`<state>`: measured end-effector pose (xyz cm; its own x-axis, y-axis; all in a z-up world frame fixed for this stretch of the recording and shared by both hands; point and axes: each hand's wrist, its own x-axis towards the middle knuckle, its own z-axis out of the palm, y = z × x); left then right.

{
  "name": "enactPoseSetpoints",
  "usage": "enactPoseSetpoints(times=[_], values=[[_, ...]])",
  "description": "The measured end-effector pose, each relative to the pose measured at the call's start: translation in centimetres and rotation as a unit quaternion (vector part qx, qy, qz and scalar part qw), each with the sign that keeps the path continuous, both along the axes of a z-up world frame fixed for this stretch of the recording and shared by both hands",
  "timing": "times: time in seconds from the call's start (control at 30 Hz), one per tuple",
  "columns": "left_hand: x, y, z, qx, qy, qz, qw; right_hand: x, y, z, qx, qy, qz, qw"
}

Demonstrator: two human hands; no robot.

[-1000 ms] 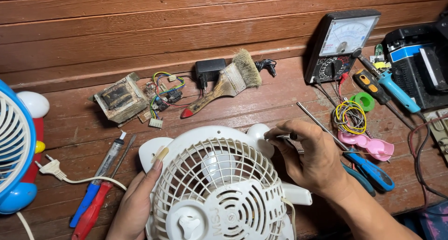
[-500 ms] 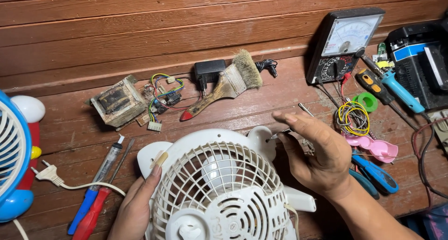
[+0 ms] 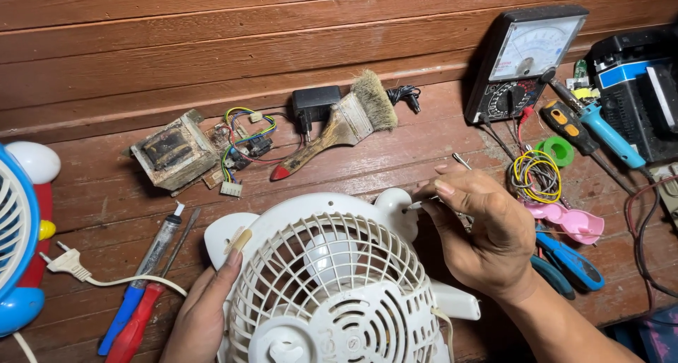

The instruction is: Cleaning a plastic fan housing using a brush and a small screwdriver to remove dust and debris.

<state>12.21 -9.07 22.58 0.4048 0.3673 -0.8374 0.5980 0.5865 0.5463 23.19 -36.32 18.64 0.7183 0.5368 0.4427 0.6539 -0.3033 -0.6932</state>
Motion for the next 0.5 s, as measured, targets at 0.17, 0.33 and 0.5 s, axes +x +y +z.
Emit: enactPoseSetpoints(times=[0.17, 0.33, 0.5], values=[[0.2, -0.4, 0.9, 0.002, -0.003, 0.002, 1.0, 0.1, 0.6, 0.5, 0.005, -0.013, 0.004, 1.0], [0.0, -0.5, 0.5, 0.004, -0.004, 0.004, 1.0, -0.2, 0.4, 0.4, 0.01, -0.024, 0.009, 1.0], [0.2, -0.9, 1.0, 0.005, -0.005, 0.005, 1.0, -0.2, 0.8, 0.4, 0.014, -0.035, 0.012, 0.999]])
